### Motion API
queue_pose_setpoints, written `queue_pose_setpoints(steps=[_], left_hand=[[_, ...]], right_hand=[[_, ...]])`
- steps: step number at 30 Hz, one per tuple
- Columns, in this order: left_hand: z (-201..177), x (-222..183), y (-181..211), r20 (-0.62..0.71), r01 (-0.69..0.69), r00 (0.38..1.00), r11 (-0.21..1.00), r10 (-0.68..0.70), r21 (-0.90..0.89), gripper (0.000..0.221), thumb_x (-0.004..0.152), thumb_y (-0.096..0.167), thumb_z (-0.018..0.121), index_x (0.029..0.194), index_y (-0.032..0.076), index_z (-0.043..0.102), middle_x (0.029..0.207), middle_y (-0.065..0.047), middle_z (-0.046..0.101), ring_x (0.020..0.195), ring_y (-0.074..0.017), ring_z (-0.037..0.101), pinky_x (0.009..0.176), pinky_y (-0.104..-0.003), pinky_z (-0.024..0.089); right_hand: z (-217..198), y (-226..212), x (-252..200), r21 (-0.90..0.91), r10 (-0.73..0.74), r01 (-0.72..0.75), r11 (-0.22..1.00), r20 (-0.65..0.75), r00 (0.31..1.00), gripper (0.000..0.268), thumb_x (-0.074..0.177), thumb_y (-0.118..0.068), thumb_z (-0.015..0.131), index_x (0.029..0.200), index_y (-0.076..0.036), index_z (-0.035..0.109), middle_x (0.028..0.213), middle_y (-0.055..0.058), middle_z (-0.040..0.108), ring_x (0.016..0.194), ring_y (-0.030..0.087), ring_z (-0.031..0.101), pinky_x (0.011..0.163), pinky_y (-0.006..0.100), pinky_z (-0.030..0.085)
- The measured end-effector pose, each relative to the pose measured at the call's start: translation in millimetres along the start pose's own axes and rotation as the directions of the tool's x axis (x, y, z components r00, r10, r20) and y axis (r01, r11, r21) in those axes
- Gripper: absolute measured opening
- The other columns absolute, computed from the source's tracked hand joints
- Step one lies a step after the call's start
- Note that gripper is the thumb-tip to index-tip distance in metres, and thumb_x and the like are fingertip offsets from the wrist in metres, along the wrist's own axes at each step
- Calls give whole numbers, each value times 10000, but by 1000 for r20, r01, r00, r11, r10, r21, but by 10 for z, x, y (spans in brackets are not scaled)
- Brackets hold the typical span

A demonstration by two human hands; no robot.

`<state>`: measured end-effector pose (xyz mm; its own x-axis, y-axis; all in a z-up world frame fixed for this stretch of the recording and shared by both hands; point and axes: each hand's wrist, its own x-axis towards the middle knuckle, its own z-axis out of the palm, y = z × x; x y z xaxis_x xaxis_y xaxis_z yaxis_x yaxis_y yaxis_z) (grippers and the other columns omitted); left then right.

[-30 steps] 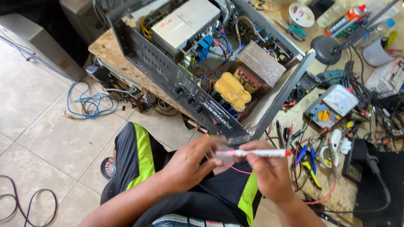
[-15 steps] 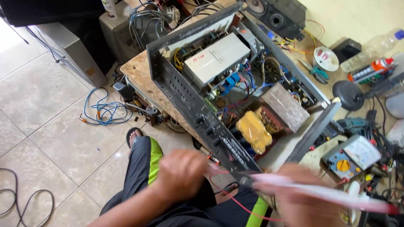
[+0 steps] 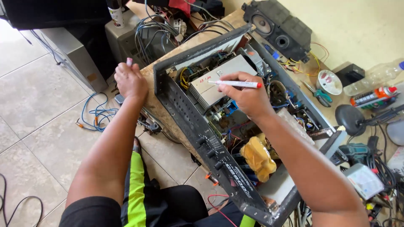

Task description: Diagnosing, marking, and soldering components inside an audio amplifier at a repair workbench.

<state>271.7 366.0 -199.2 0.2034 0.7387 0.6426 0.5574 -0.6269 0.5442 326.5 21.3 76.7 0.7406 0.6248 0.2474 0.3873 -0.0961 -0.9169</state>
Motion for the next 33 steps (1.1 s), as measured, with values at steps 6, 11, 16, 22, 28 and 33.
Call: queue_pose_setpoints(steps=[6, 11, 16, 22, 28, 33], left_hand=[[18, 133, -91, 468, 152, 857, 974, -215, 169, 408, 1051, 491, 563, 1110, 93, 499, 1121, -157, 599, 1050, -433, 630, 950, -534, 504], [249, 235, -132, 586, 230, 716, 921, -379, 315, 559, 1014, 688, 428, 1167, 150, 424, 1182, -108, 515, 1056, -444, 667, 857, -592, 580], [-12, 205, 132, 433, 231, 823, 913, -368, 337, 556, 996, 662, 501, 1166, 133, 503, 1129, -104, 558, 1036, -399, 674, 864, -550, 577], [-62, 161, 240, 363, 180, 870, 900, -334, 397, 571, 975, 674, 524, 1112, 121, 547, 1052, -104, 639, 902, -381, 721, 803, -497, 564], [-101, 149, 224, 363, 185, 868, 900, -338, 395, 564, 969, 661, 531, 1095, 111, 553, 1028, -114, 656, 894, -379, 722, 795, -499, 558], [-98, 159, 225, 366, 184, 865, 896, -343, 404, 561, 974, 659, 506, 1099, 114, 559, 1037, -111, 667, 905, -376, 724, 810, -498, 553]], right_hand=[[-71, 230, 2, -286, -173, 160, 945, -19, 985, 143, 871, -64, 834, 1002, -81, 780, 856, 113, 705, 801, 171, 632, 737, 323, 514], [-270, -142, 9, 44, -300, 315, 948, -202, 932, 208, 1045, 3, 759, 1200, 45, 626, 1079, 208, 702, 1066, 265, 773, 1024, 333, 677], [-177, -18, -39, -93, -347, 335, 938, -193, 918, 181, 959, 46, 804, 1075, 47, 665, 935, 198, 686, 950, 260, 745, 906, 387, 641], [22, 192, -101, -250, -96, 85, 965, -32, 995, 99, 812, -86, 815, 894, -55, 768, 745, 100, 706, 689, 143, 658, 652, 300, 545], [22, 252, -74, -166, -20, 20, 986, 1, 1000, 104, 814, -62, 796, 906, -51, 748, 716, 66, 686, 609, 77, 635, 584, 236, 529], [-22, 223, -73, -191, 9, -6, 982, 18, 1000, 93, 831, -63, 782, 906, -29, 737, 755, 106, 710, 606, 88, 628, 576, 232, 518]])
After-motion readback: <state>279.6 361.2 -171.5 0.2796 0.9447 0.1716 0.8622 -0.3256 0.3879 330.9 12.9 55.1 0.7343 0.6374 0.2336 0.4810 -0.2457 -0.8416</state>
